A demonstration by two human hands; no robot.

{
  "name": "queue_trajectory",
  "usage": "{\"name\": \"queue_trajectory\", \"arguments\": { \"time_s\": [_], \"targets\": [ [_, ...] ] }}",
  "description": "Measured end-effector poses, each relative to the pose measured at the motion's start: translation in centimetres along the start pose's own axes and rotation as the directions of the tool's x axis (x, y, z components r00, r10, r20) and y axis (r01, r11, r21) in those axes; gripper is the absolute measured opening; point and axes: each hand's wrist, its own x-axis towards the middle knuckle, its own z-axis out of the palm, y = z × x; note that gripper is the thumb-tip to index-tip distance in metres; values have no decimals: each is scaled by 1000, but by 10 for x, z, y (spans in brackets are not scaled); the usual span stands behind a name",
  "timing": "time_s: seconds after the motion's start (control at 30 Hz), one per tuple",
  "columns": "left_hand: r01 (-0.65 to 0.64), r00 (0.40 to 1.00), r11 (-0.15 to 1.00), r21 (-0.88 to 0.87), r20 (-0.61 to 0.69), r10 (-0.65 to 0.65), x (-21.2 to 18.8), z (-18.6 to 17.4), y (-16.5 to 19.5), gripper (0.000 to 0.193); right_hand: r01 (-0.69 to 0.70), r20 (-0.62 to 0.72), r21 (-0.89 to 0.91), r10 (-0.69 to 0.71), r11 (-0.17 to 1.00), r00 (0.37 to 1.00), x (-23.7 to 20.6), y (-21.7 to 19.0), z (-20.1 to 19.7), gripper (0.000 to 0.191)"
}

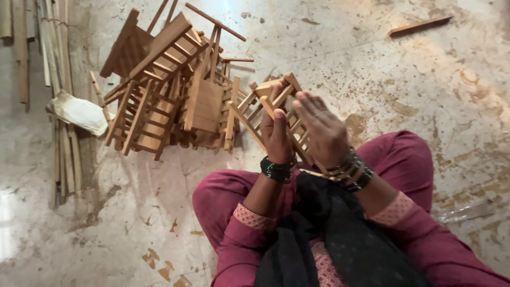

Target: The person sits on the floor assembling small wooden chair frames. They insert wooden dowels and rungs into the chair joints, press the parts together by hand, and rub a small sanding block over the chair surfaces to smooth them, working on one chair at a time.

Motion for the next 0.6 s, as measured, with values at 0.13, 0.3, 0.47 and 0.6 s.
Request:
{"name": "queue_trajectory", "arguments": {
  "time_s": [0.13, 0.3, 0.47, 0.6],
  "targets": [
    [45, 997, 988, -147, -47, -53, 1, -2, 4, 65, 71, 136, -50, -63, 996, 989, -10, -17, 2, 33],
    [100, 992, 953, -288, -46, -118, 6, -3, 13, 65, 132, 284, -80, -104, 988, 953, -44, -20, -25, 34],
    [80, 990, 985, -150, -104, -96, 3, -7, -1, 65, 61, 126, 18, -63, 998, 990, -35, 6, -45, 38],
    [80, 988, 990, -119, -122, -94, -4, -15, -9, 63, -21, 94, -33, 24, 999, 995, -7, 6, -23, 37]
  ]
}}
